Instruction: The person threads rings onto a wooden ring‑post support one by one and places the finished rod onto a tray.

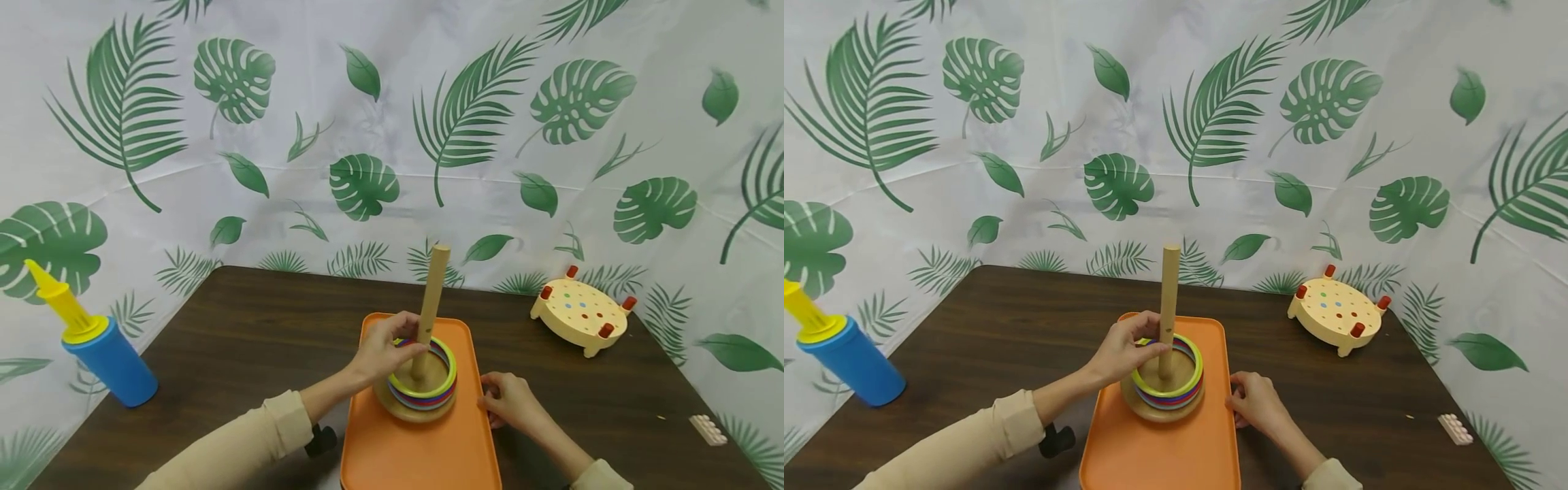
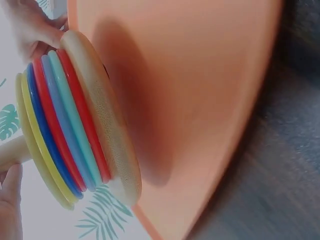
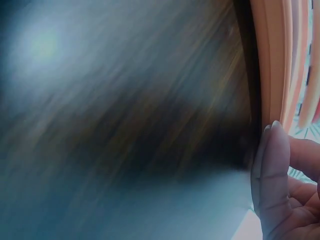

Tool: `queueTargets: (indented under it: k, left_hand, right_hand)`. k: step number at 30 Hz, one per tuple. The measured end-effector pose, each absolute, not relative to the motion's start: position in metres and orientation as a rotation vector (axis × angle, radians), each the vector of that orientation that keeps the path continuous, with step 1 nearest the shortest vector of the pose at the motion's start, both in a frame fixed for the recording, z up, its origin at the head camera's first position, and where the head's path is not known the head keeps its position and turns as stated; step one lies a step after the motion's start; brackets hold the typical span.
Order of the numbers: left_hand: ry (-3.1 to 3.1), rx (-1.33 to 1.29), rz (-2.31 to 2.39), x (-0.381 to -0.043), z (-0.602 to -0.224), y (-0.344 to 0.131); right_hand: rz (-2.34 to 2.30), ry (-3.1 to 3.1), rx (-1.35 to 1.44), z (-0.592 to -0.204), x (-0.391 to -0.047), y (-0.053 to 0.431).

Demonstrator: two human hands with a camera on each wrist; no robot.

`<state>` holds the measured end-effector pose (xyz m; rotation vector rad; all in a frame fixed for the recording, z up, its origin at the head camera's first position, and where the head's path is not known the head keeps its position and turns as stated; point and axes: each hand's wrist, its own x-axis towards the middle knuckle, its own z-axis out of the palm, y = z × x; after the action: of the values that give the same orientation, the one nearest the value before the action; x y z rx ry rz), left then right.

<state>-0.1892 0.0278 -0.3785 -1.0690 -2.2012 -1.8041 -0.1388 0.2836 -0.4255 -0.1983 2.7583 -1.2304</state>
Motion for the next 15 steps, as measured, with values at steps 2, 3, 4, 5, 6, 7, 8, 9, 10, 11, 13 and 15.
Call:
queueTargets:
  k: [2,3,4,5,6,7,8,9,10,11,13,15]
  left_hand:
    - [-2.215,-1.061,-1.796,-0.188,-0.380,0.028]
    - [-2.222,-1.055,-1.793,-0.188,-0.381,0.027]
    - [-2.225,-1.054,-1.787,-0.188,-0.381,0.027]
    - [-2.230,-1.051,-1.778,-0.187,-0.382,0.026]
    - [-2.236,-1.047,-1.772,-0.187,-0.383,0.025]
    - [-2.242,-1.043,-1.774,-0.187,-0.383,0.024]
    - [-2.247,-1.039,-1.774,-0.187,-0.384,0.023]
    - [-2.257,-1.029,-1.771,-0.187,-0.384,0.022]
    - [-2.263,-1.025,-1.768,-0.187,-0.385,0.021]
    - [-2.268,-1.019,-1.764,-0.186,-0.385,0.020]
    - [-2.269,-1.018,-1.763,-0.186,-0.387,0.018]
    - [-2.261,-1.014,-1.764,-0.186,-0.389,0.017]
  right_hand:
    - [-1.244,2.754,-0.188,-0.426,-0.139,0.278]
    - [-1.250,2.752,-0.179,-0.426,-0.139,0.276]
    - [-1.253,2.752,-0.169,-0.426,-0.138,0.275]
    - [-1.258,2.751,-0.160,-0.426,-0.138,0.273]
    - [-1.262,2.751,-0.152,-0.426,-0.138,0.271]
    - [-1.265,2.755,-0.145,-0.426,-0.138,0.270]
    - [-1.268,2.759,-0.135,-0.426,-0.138,0.268]
    - [-1.266,2.767,-0.129,-0.426,-0.138,0.266]
    - [-1.263,2.775,-0.125,-0.425,-0.138,0.265]
    - [-1.258,2.784,-0.118,-0.425,-0.138,0.263]
    - [-1.244,2.804,-0.104,-0.426,-0.138,0.261]
    - [-1.227,2.819,-0.093,-0.426,-0.137,0.259]
